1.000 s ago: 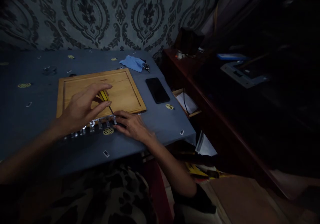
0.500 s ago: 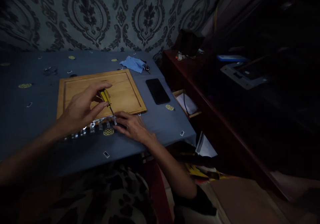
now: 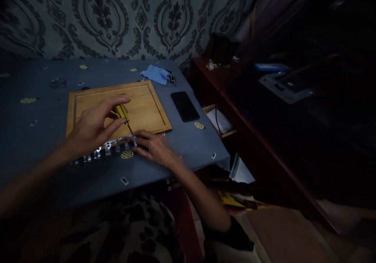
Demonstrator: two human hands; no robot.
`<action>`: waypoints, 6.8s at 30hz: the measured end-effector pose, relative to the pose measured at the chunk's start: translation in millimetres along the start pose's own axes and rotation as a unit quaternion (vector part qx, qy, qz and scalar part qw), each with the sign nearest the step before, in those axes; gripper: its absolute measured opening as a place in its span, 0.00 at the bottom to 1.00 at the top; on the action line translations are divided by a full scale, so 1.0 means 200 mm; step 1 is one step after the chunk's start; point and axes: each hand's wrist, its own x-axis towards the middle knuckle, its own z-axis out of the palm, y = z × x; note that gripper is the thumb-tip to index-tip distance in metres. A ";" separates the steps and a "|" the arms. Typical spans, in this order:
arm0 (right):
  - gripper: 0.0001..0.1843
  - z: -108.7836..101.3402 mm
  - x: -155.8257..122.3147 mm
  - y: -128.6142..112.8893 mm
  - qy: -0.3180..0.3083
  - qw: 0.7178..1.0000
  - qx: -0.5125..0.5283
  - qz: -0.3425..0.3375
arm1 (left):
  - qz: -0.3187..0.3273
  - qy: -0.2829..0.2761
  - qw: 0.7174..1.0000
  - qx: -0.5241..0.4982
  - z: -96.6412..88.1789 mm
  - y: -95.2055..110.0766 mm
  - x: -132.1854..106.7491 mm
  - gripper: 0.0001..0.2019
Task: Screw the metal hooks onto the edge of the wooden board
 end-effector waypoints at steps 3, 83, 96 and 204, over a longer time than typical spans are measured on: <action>0.17 0.00 0.00 0.00 0.001 1.000 -0.002 0.003 | 0.001 -0.003 1.000 -0.005 0.01 0.00 0.00 0.20; 0.16 0.00 0.00 -0.01 0.009 1.000 -0.014 0.000 | 0.050 0.030 0.998 0.028 0.06 -0.01 -0.02 0.20; 0.16 -0.01 0.00 -0.01 0.001 1.000 0.000 0.003 | 0.045 -0.010 0.998 -0.036 0.03 -0.01 -0.01 0.22; 0.17 -0.02 0.00 -0.02 -0.002 1.000 0.003 0.009 | 0.032 0.017 0.999 0.007 -0.01 0.03 0.01 0.16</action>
